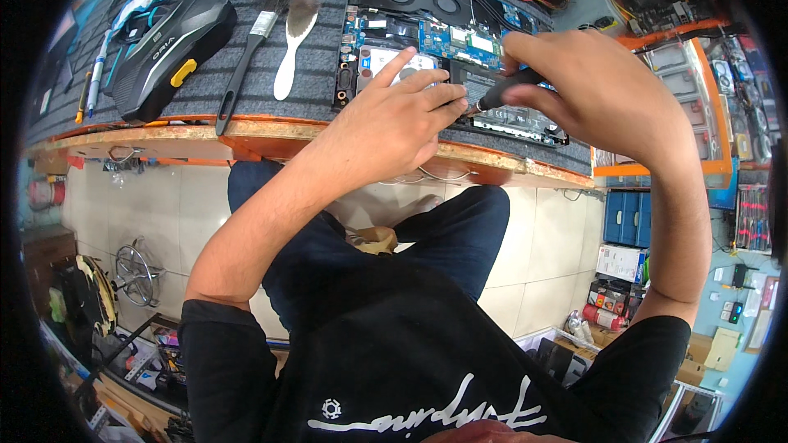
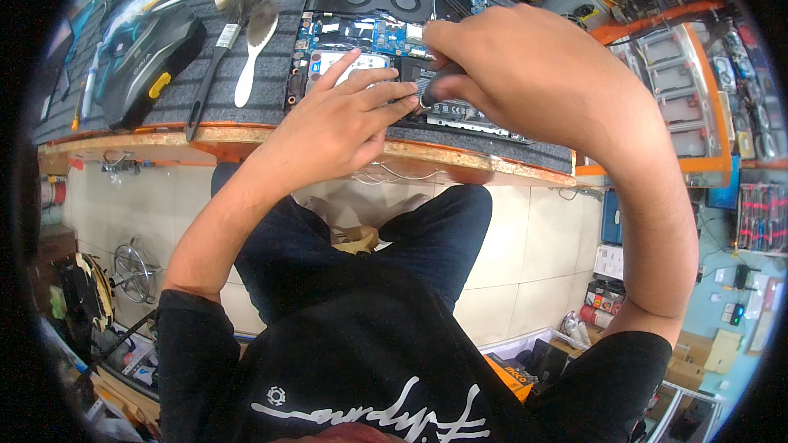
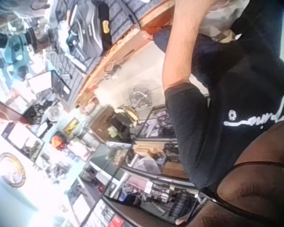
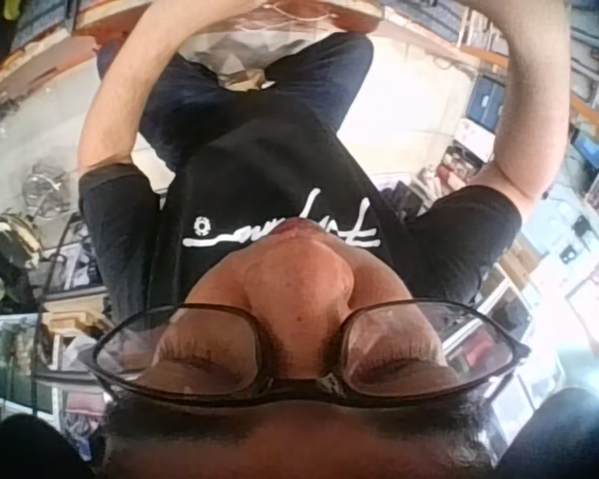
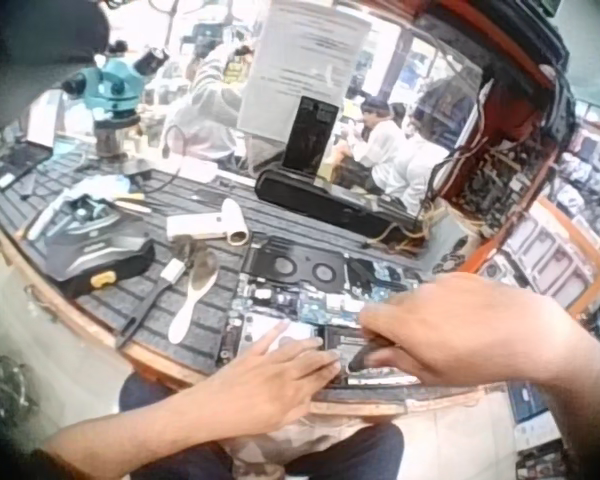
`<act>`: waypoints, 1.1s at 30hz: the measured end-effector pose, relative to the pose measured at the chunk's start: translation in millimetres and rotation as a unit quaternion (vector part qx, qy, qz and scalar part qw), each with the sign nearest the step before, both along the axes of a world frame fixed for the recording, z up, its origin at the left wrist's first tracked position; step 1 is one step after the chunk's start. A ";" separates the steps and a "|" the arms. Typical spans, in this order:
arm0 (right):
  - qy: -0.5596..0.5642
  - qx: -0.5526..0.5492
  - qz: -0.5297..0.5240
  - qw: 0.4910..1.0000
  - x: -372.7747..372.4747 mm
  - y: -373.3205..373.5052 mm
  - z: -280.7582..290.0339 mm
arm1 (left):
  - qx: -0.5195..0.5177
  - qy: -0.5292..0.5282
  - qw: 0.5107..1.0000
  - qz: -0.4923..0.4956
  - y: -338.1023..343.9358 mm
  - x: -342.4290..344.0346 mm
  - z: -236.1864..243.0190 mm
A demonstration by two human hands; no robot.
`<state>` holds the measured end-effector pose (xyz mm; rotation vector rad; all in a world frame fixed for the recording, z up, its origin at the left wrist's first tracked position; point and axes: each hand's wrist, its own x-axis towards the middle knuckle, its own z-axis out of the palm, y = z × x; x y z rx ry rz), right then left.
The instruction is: The person unplugs internal connectors, removes a cooling fan assembly, and then fits a battery module into the chassis of an open laptop, securing it with a screwdriver.
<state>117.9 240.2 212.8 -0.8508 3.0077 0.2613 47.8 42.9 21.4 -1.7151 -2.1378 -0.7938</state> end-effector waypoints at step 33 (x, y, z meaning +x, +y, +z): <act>-0.037 0.075 -0.033 0.996 -4.6 0.7 4.9 | 0.238 -0.099 0.960 0.111 -47.5 -52.5 -4.3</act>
